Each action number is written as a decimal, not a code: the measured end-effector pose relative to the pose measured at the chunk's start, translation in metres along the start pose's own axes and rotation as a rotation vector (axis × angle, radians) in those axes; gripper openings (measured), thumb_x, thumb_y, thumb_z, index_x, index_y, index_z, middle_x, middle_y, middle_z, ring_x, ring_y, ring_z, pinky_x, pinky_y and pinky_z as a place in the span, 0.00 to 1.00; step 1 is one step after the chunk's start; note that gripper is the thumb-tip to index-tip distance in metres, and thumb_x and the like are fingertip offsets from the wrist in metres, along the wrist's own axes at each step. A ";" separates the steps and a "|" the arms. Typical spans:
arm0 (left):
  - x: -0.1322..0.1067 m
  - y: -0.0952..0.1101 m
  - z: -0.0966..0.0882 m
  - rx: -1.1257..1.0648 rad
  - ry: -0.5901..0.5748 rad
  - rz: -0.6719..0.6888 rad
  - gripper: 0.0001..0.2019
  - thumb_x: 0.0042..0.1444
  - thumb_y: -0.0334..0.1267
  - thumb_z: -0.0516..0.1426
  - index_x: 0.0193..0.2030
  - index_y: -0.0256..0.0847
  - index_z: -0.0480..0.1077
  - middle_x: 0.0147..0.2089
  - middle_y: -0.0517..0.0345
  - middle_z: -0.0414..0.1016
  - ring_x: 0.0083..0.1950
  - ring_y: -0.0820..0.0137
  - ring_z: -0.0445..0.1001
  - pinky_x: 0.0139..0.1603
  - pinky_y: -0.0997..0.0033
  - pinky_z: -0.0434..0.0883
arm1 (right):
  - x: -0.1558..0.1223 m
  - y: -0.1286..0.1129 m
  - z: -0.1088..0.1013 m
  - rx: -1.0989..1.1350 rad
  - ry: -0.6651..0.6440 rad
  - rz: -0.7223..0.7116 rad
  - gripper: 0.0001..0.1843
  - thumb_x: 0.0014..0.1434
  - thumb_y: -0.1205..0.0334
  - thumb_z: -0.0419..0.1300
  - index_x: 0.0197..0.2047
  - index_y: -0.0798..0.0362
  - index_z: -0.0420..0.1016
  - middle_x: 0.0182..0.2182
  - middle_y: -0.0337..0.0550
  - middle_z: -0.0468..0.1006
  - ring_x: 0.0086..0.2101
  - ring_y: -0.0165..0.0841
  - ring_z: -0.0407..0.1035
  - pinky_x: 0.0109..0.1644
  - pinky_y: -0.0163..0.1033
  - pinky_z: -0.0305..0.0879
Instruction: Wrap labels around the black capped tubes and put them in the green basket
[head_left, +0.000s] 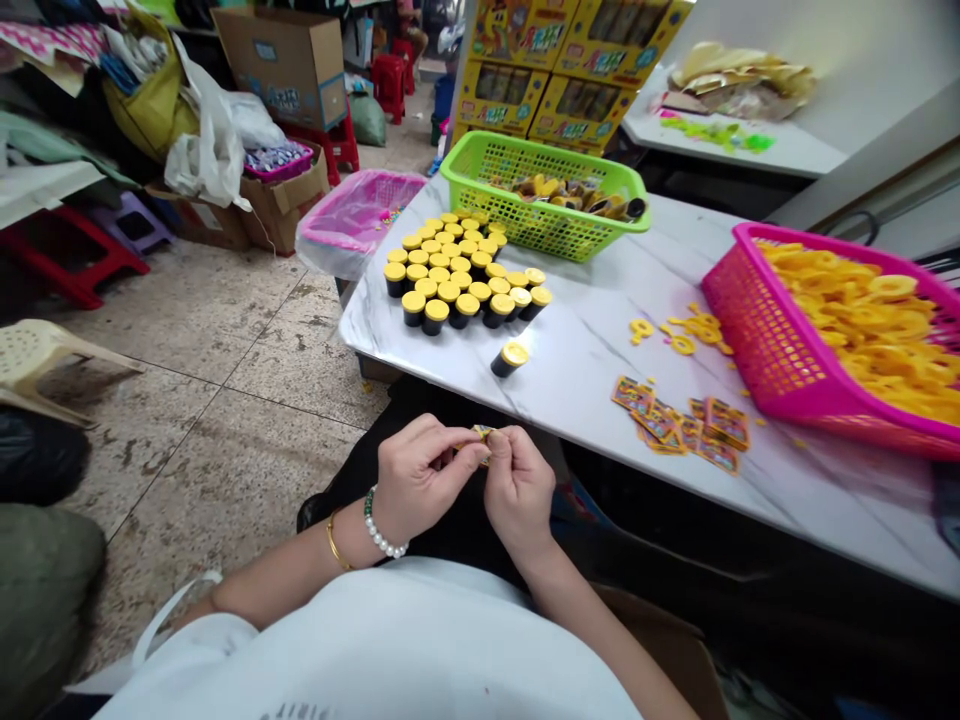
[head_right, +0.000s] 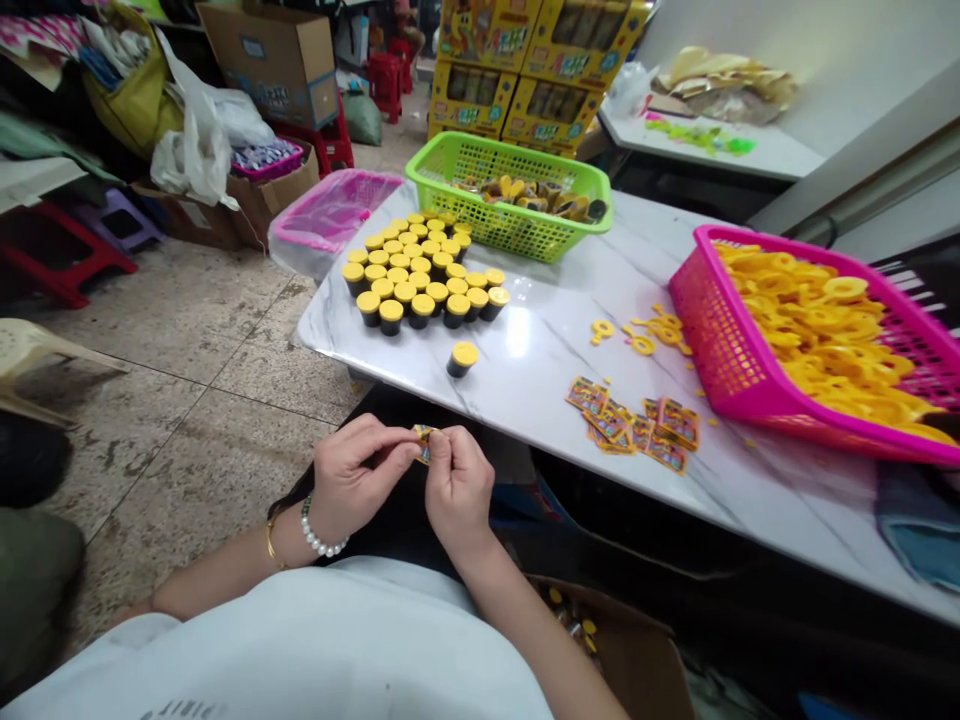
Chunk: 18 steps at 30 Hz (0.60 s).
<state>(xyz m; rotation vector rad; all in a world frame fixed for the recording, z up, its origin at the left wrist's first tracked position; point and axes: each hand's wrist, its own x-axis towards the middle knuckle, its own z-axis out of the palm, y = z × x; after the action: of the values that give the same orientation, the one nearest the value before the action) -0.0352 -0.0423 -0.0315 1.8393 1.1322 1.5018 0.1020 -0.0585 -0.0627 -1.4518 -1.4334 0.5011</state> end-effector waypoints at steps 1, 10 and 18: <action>0.000 -0.002 0.001 0.005 -0.010 -0.021 0.06 0.57 0.37 0.65 0.39 0.38 0.82 0.29 0.57 0.73 0.26 0.77 0.67 0.25 0.78 0.66 | 0.001 0.000 -0.001 -0.026 -0.002 -0.050 0.15 0.70 0.57 0.53 0.31 0.50 0.68 0.25 0.36 0.72 0.27 0.30 0.67 0.32 0.35 0.62; 0.001 -0.021 -0.008 -0.196 0.033 -0.369 0.03 0.53 0.36 0.67 0.33 0.41 0.83 0.33 0.54 0.76 0.31 0.74 0.72 0.29 0.76 0.69 | 0.018 -0.008 -0.006 -0.105 -0.137 -0.322 0.06 0.68 0.66 0.56 0.37 0.51 0.72 0.29 0.39 0.76 0.29 0.30 0.71 0.34 0.34 0.67; 0.000 -0.017 -0.017 -0.149 -0.005 -0.477 0.06 0.55 0.39 0.64 0.32 0.39 0.80 0.29 0.56 0.77 0.26 0.76 0.71 0.25 0.77 0.66 | 0.024 -0.006 0.004 -0.197 -0.206 -0.362 0.09 0.68 0.64 0.56 0.36 0.52 0.73 0.29 0.41 0.79 0.29 0.31 0.74 0.34 0.35 0.68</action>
<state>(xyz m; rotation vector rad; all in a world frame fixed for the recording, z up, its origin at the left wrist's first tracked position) -0.0561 -0.0354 -0.0412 1.3497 1.3044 1.2606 0.1004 -0.0364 -0.0514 -1.2760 -1.9079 0.2927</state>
